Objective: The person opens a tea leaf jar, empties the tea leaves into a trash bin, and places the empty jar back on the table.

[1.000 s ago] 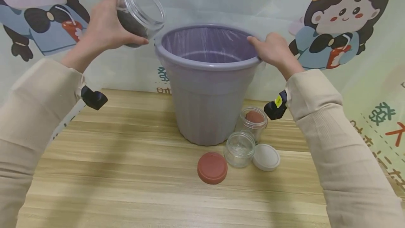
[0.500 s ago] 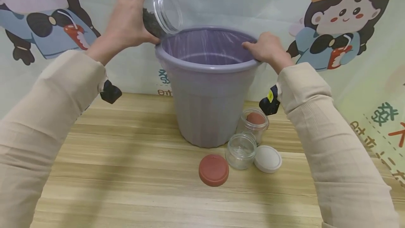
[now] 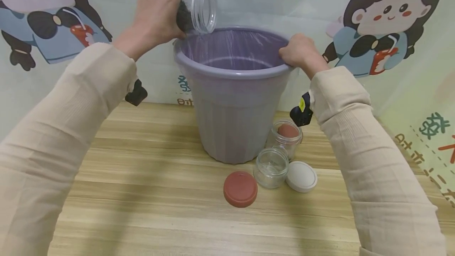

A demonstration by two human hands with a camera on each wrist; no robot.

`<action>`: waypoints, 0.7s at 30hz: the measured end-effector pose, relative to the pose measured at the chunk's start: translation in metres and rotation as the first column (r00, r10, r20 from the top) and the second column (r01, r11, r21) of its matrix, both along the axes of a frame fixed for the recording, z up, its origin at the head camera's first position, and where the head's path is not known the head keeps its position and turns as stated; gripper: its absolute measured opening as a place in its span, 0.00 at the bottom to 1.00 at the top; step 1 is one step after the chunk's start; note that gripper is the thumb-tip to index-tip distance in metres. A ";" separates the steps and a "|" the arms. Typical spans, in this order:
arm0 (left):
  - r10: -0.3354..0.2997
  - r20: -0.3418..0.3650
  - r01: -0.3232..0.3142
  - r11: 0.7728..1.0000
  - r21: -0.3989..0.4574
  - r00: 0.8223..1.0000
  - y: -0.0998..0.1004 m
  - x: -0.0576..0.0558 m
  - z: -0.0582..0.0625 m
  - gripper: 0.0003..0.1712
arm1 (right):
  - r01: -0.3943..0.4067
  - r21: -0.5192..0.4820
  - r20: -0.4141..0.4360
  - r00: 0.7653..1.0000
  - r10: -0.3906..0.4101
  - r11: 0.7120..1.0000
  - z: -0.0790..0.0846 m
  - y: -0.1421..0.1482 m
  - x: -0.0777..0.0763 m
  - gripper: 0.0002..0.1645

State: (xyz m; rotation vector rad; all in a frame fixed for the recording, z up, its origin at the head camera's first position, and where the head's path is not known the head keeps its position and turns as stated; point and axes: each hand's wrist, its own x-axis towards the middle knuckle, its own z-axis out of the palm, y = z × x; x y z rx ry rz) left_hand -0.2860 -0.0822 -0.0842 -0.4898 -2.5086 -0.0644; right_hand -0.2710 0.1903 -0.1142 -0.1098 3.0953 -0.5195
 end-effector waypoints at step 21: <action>-0.038 -0.229 -0.017 0.971 -0.237 0.973 0.012 -0.006 0.011 0.45 | 0.028 0.022 -0.013 1.000 -0.028 0.999 0.001 -0.002 0.001 0.19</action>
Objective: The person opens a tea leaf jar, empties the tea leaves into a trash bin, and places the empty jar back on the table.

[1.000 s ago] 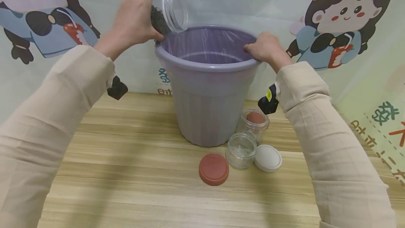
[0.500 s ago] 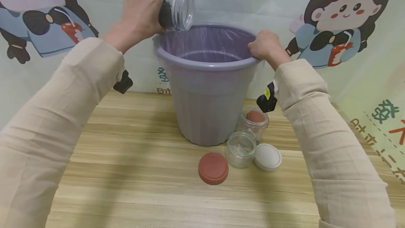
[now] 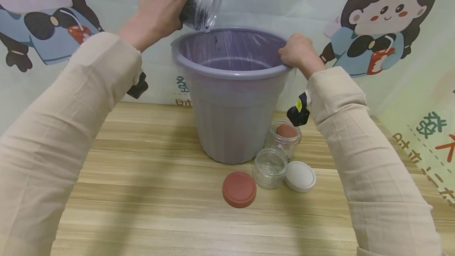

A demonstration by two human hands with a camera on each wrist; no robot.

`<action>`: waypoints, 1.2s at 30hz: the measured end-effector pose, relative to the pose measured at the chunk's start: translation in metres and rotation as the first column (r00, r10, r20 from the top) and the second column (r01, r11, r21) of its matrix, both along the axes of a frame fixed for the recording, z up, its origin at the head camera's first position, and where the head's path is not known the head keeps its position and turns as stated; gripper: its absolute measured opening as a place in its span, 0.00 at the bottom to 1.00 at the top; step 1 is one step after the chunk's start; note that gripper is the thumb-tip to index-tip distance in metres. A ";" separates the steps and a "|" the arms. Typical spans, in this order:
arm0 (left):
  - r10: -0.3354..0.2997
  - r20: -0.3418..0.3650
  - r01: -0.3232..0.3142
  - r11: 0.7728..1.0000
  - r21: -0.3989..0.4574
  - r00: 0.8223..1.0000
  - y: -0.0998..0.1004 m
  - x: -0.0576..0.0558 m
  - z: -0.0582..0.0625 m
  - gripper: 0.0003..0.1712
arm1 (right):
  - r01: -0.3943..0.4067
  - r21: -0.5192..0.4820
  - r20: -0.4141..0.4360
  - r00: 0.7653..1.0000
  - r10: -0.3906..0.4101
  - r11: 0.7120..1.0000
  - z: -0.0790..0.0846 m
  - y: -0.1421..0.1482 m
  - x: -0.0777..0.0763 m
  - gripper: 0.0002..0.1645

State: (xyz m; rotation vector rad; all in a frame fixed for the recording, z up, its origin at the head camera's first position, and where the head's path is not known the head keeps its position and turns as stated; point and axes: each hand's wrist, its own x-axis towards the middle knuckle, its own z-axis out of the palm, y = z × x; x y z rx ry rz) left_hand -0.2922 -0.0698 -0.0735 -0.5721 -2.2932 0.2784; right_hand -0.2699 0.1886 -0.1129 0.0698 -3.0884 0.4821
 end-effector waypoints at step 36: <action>-0.231 -0.192 0.201 0.966 -0.162 0.954 0.001 -0.003 0.003 0.33 | 0.042 -0.018 -0.005 0.999 -0.042 0.999 -0.001 -0.001 0.001 0.15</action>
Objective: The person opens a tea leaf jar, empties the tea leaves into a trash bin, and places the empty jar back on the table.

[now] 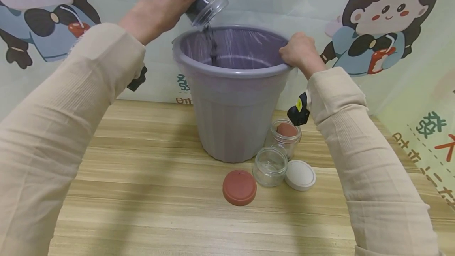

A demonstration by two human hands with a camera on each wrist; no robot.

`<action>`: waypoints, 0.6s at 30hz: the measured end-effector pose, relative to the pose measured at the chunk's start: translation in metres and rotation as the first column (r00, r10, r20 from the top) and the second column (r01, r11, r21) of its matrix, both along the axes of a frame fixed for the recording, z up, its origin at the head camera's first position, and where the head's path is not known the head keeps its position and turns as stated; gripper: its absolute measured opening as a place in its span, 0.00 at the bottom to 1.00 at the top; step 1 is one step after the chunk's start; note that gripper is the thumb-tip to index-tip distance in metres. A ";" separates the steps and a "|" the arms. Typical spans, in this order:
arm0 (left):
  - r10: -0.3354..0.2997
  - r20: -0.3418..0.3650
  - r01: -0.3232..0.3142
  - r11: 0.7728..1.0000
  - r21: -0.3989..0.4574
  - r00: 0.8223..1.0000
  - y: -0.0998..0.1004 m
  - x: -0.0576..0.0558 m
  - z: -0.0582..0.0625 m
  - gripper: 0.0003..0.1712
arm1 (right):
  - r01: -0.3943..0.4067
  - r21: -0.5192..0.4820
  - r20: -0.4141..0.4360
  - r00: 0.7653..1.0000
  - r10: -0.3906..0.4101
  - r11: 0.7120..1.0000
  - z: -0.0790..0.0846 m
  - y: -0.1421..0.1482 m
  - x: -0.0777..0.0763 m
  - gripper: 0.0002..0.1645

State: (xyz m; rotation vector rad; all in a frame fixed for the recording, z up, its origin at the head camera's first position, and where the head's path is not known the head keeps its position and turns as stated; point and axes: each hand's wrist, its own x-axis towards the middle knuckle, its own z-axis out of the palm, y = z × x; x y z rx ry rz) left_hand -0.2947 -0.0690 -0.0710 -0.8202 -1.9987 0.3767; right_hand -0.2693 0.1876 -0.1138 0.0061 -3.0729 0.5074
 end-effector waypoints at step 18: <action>-0.010 -0.076 0.004 0.997 -0.082 0.997 0.007 0.001 0.005 0.28 | 0.006 0.005 0.001 1.000 -0.006 1.000 0.001 0.000 0.001 0.12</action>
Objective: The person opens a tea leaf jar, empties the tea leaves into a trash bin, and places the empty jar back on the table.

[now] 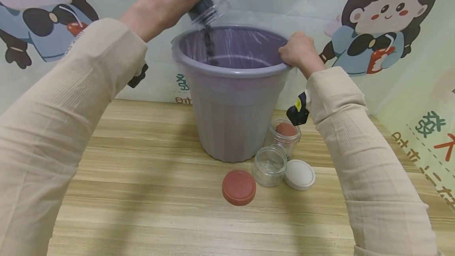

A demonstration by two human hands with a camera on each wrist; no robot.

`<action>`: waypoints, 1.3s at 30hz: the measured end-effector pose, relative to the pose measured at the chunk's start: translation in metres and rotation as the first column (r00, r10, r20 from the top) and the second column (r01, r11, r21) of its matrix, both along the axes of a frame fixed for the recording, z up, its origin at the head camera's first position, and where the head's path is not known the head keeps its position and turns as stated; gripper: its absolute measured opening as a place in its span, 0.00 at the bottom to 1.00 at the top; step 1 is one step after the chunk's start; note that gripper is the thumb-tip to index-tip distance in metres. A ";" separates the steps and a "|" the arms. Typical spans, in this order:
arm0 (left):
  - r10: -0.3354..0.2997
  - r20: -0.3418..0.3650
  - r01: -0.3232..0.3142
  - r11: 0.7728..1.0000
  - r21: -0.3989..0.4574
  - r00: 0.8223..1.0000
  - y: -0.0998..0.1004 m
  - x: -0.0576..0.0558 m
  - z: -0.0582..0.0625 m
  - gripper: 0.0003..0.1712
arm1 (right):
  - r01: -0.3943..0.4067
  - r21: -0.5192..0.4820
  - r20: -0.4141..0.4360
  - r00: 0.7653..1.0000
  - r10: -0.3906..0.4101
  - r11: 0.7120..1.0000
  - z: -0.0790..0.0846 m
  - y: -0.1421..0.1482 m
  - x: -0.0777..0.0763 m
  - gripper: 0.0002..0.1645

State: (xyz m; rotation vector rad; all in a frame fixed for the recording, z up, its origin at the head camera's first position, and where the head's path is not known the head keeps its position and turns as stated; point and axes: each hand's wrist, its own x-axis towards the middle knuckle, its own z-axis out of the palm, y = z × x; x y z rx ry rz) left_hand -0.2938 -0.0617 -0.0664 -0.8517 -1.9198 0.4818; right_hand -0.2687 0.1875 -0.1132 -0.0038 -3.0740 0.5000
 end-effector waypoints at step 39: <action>0.270 -0.158 -0.312 0.851 -0.422 0.950 0.016 0.010 -0.004 0.43 | -0.002 -0.004 -0.013 1.000 0.002 1.000 0.000 0.001 -0.001 0.15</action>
